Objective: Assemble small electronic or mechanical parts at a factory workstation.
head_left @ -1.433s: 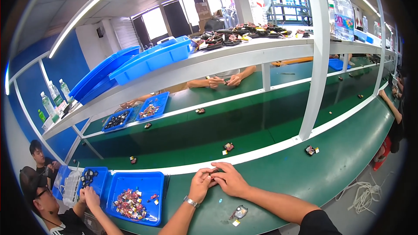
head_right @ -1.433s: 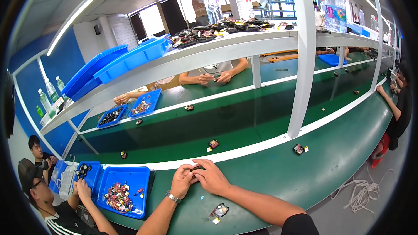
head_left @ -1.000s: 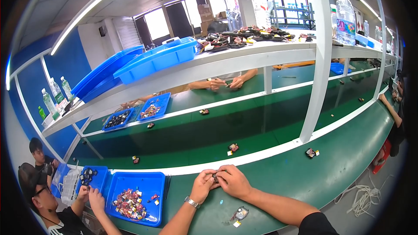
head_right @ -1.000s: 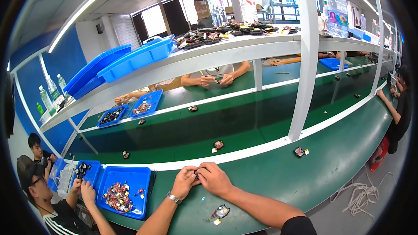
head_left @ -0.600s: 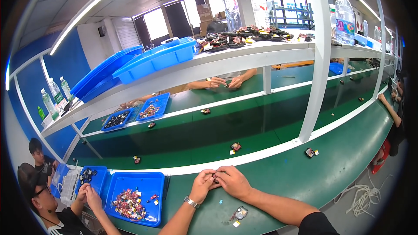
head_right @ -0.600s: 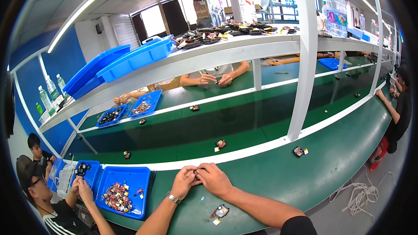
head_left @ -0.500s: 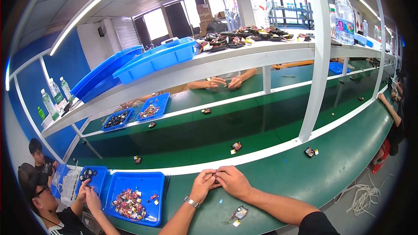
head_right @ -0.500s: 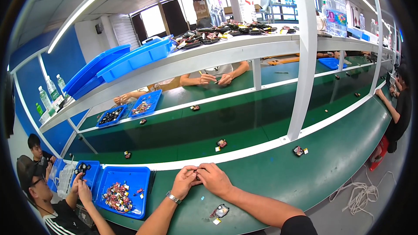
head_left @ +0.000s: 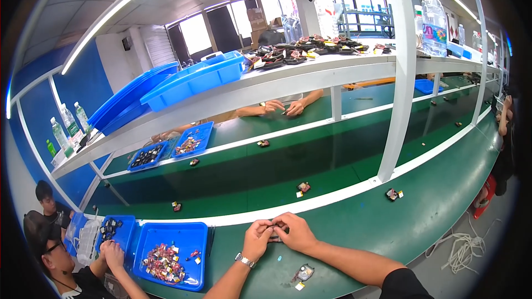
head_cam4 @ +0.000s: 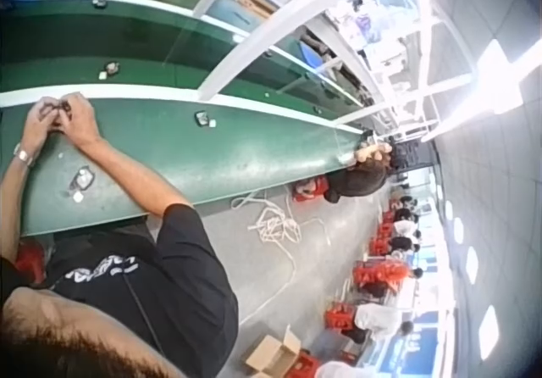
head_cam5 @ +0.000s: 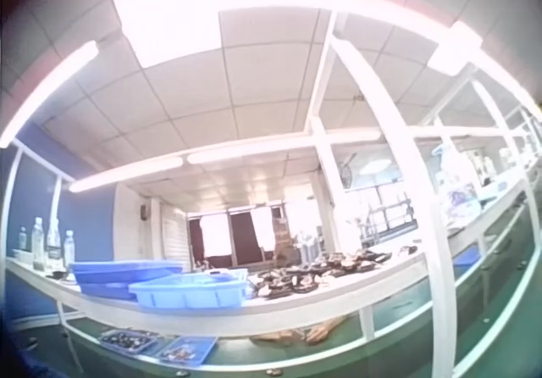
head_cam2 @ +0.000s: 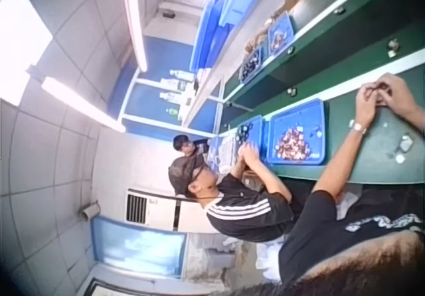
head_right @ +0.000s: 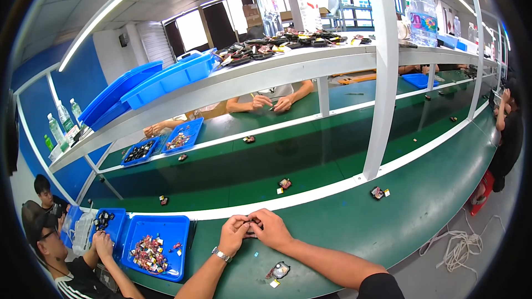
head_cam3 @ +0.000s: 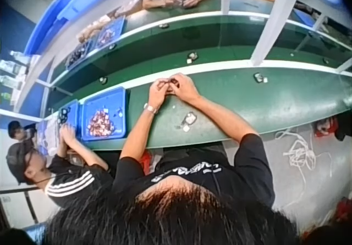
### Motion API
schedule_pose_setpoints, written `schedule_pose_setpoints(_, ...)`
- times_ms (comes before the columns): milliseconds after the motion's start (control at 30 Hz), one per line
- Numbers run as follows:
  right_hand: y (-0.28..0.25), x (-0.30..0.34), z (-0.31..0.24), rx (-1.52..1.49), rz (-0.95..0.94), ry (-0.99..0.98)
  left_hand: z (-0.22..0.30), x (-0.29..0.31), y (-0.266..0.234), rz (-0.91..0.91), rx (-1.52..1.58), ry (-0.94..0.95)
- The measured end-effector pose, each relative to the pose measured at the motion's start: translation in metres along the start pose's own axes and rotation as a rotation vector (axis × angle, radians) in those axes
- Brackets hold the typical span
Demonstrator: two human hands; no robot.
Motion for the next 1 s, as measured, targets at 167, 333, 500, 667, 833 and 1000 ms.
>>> schedule_pose_setpoints(167,-0.015,-0.017,0.01,-0.054,0.084,0.146,0.005,0.0,-0.004,0.01,0.026,0.03)
schedule_pose_setpoints(333,-0.168,-0.078,0.089,0.111,0.544,0.283,0.003,-0.004,-0.005,-0.058,0.155,0.035)
schedule_pose_setpoints(500,-0.234,-0.081,0.095,0.441,0.583,0.448,0.002,-0.004,-0.006,-0.1,0.122,0.032)
schedule_pose_setpoints(667,-0.153,-0.083,0.062,0.732,0.335,0.2,0.003,-0.003,-0.009,-0.117,0.077,0.021)
schedule_pose_setpoints(833,-0.099,-0.084,0.069,0.911,0.263,0.495,-0.003,-0.005,-0.01,-0.122,0.077,0.02)
schedule_pose_setpoints(1000,-0.115,-0.089,0.085,0.863,0.306,0.412,0.002,-0.005,-0.006,-0.12,0.062,0.029)
Point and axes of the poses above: each hand's wrist, its own x-axis away from the middle knuckle, its own y-axis out of the palm, z = x × y, the point moved 5 cm from there along -x, towards the middle knuckle, and after that the axes turned 14 degrees about -x, right-handed, at the moved point
